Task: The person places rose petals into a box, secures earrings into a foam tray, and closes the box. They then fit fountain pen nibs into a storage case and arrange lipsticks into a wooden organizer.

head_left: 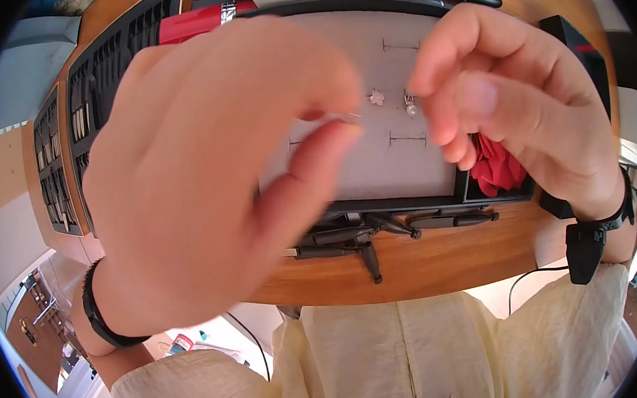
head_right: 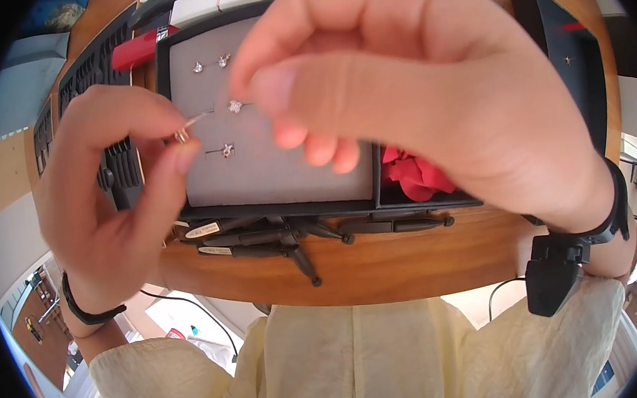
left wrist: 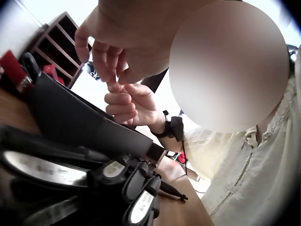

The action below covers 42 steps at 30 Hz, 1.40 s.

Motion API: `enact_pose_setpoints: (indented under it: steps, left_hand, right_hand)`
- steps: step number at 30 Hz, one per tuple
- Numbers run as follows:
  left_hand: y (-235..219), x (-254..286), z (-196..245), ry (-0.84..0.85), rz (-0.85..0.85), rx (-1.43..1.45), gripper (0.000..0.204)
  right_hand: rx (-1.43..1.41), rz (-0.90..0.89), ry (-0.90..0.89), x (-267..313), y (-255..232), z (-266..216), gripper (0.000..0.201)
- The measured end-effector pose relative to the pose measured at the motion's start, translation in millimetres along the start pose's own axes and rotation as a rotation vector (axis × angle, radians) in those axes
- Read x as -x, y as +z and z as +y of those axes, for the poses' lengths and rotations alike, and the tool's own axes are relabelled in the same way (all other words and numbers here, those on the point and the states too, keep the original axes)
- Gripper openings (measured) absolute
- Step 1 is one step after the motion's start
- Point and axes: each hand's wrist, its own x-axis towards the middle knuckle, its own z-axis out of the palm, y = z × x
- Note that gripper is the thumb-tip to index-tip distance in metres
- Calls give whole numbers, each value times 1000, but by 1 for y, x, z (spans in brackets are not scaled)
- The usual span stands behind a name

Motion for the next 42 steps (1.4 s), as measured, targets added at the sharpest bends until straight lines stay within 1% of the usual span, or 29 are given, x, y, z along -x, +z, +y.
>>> enact_pose_setpoints:
  steps: [1, 2, 4, 5, 6, 8, 10, 14, 18, 24, 26, 28, 30, 32, 36, 38, 40, 41, 42]
  left_hand:
    - [-1, 3, -3, -157, 48, -1, 22]
    - [-6, 1, -8, -160, 47, -6, 22]
    - [-15, -3, -20, 74, -30, -299, 18]
    - [-16, -2, -24, 37, -49, -287, 17]
    - [-17, -1, -26, 34, -51, -293, 17]
    - [-17, -1, -27, 11, -89, -313, 16]
    - [-16, -1, -27, -6, -91, -317, 16]
    - [-16, -4, -27, -47, -127, -303, 16]
    - [-15, -7, -27, -35, -124, -319, 17]
    - [-17, -12, -21, -35, -171, -384, 17]
    - [-17, -13, -21, 10, -177, -388, 17]
    - [-15, -14, -20, 2, -189, -399, 17]
    - [-14, -15, -17, -4, -200, -411, 16]
    - [-15, -19, -12, 5, -255, -515, 15]
    - [-22, -20, -11, 2, -290, -519, 14]
    - [-20, -18, -14, 53, -190, -462, 12]
    - [-16, -16, -14, 52, -180, -468, 12]
    - [-13, -18, -12, 46, -172, -467, 11]
    - [-13, -20, -9, 81, -148, -445, 11]
  right_hand:
    - [59, -38, -49, -2, -6, -1, 23]
    - [55, -41, -50, -6, -13, -8, 23]
    - [111, -161, 74, -13, -29, -19, 24]
    - [161, -103, 33, -13, -32, -17, 23]
    - [151, -61, 21, -15, -32, -17, 22]
    - [178, -59, 26, -13, -41, -16, 22]
    - [239, -48, 40, -13, -52, -18, 21]
    - [350, -64, 48, -15, -48, -24, 20]
    - [355, -61, 65, -13, -48, -24, 19]
    - [347, -73, 53, -13, -51, -22, 18]
    - [349, -70, 54, -14, -52, -23, 18]
    - [379, -66, 67, -14, -53, -23, 19]
    - [396, -66, 61, -12, -64, -19, 19]
    - [415, -65, 54, -11, -67, -17, 20]
    - [315, -40, -2, -8, -60, -20, 19]
    - [294, -23, -27, -5, -64, -25, 19]
    - [317, -78, -112, -4, -78, -36, 18]
    - [269, -109, -194, -2, -87, -35, 19]
    - [177, -57, -227, 3, -88, -35, 19]
